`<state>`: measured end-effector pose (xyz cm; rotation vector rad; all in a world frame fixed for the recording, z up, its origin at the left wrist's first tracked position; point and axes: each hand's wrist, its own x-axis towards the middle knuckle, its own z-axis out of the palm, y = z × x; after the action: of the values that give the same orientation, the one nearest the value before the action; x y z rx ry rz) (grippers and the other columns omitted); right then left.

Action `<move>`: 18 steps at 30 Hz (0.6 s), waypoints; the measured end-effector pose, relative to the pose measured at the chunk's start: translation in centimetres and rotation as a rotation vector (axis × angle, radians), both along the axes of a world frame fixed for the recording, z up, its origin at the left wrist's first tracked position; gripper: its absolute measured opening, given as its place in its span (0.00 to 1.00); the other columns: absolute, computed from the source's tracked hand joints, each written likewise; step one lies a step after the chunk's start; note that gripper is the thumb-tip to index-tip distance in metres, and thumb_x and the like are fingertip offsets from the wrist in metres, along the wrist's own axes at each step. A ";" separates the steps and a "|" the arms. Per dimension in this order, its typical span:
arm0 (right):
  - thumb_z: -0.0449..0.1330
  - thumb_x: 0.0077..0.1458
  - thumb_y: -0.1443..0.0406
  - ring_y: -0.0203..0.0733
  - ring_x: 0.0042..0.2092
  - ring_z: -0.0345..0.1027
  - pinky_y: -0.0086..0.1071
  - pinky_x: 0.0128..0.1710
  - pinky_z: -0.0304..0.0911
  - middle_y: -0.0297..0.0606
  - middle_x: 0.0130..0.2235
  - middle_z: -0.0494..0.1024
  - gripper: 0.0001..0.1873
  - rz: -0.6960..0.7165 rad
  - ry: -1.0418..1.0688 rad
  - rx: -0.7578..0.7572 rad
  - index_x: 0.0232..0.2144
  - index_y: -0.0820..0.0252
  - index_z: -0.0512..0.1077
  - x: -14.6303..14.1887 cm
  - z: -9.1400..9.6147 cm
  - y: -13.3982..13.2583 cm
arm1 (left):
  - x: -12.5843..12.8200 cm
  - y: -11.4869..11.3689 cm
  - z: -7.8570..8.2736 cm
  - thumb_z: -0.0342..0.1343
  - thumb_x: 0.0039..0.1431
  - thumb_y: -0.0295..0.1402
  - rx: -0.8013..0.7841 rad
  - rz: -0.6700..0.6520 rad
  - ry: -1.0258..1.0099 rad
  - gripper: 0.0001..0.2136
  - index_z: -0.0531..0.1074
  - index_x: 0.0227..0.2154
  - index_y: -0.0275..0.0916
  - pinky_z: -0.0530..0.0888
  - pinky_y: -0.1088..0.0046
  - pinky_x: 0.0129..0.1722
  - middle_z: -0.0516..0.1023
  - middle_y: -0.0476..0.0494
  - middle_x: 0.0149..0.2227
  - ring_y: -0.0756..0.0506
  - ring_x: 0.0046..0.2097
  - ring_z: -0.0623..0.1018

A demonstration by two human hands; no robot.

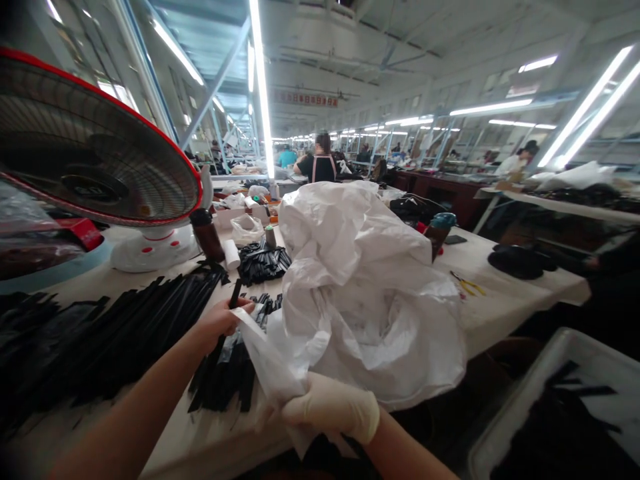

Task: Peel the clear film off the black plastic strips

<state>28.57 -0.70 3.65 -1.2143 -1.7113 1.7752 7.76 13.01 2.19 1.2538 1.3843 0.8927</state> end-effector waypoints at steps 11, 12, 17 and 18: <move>0.51 0.38 0.71 0.31 0.26 0.59 0.21 0.24 0.54 0.29 0.25 0.70 0.22 0.210 0.197 -0.159 0.36 0.60 0.77 1.5 1.3 -2.3 | -1.4 2.2 1.3 0.57 0.42 0.49 0.015 -0.067 0.145 0.19 0.64 0.28 0.38 0.48 0.81 0.15 0.56 0.62 0.15 0.57 0.14 0.53; 0.51 0.38 0.71 0.31 0.26 0.59 0.21 0.25 0.55 0.29 0.25 0.69 0.21 0.193 0.216 -0.158 0.35 0.60 0.78 1.6 1.1 -2.4 | -0.4 1.9 1.5 0.57 0.42 0.49 0.014 -0.109 0.184 0.19 0.66 0.29 0.38 0.50 0.80 0.15 0.60 0.60 0.15 0.56 0.15 0.55; 0.55 0.39 0.70 0.30 0.26 0.60 0.21 0.26 0.57 0.28 0.25 0.69 0.16 0.208 0.334 -0.191 0.33 0.62 0.77 0.6 -2.4 -2.3 | 8.8 0.4 0.4 0.60 0.40 0.47 -0.052 -0.384 0.404 0.17 0.72 0.22 0.36 0.57 0.77 0.18 0.71 0.51 0.16 0.52 0.19 0.64; 0.57 0.41 0.69 0.31 0.27 0.61 0.21 0.27 0.58 0.28 0.26 0.70 0.14 0.189 0.347 -0.172 0.33 0.62 0.77 0.4 -3.2 -2.4 | 10.8 0.3 0.0 0.60 0.40 0.48 -0.066 -0.428 0.443 0.17 0.72 0.21 0.36 0.58 0.76 0.18 0.72 0.51 0.16 0.51 0.18 0.64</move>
<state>28.93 -3.07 0.47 -0.7651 -1.5357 2.1358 18.52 13.31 2.16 1.6804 1.3840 0.2797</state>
